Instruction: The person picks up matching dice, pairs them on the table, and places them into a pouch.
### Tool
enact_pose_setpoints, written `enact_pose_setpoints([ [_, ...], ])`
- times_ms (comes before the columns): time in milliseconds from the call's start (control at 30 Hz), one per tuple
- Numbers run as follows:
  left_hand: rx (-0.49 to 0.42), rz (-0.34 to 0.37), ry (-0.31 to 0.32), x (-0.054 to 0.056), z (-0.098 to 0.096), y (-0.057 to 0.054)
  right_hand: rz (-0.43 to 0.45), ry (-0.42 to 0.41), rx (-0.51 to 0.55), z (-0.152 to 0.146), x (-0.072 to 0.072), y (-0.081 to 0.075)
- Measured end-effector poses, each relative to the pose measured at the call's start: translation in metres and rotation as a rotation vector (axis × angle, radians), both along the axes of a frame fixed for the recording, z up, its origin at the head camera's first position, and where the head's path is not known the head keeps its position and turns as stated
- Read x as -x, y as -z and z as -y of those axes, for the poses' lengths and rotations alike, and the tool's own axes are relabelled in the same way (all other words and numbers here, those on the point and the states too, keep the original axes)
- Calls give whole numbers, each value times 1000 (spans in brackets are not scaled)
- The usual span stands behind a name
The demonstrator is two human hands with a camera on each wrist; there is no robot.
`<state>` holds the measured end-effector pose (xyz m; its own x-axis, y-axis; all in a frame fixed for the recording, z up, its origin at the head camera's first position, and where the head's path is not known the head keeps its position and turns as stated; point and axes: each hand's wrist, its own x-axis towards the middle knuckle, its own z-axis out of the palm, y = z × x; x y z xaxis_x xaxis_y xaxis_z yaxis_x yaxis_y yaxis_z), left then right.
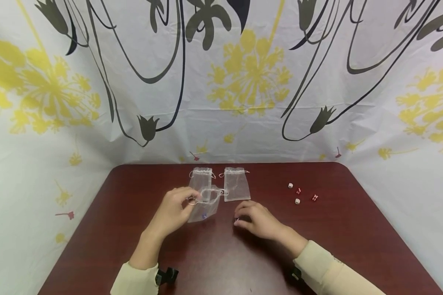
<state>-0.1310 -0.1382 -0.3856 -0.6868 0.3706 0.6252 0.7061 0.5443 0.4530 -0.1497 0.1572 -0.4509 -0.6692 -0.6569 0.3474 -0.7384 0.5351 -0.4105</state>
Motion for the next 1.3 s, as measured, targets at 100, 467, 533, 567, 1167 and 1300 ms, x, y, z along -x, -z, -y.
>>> enact_pose_setpoints([
  [100, 6, 3, 1, 0, 0, -1, -49, -14, 28, -3, 4, -16],
  [467, 10, 7, 10, -1, -3, -1, -121, 1, 132, -16, 14, -75],
  [533, 6, -1, 17, -1, -3, -1, -118, 12, 139, -19, 14, -81],
  [567, 5, -6, 20, -1, -3, -1, -115, 14, 143, -20, 15, -84],
  [1167, 15, -6, 81, 3, -16, -5, -132, -51, 201, -4, 14, -117],
  [1300, 18, 4, 90, 3, -21, -6, -136, -80, 220, 6, 12, -120],
])
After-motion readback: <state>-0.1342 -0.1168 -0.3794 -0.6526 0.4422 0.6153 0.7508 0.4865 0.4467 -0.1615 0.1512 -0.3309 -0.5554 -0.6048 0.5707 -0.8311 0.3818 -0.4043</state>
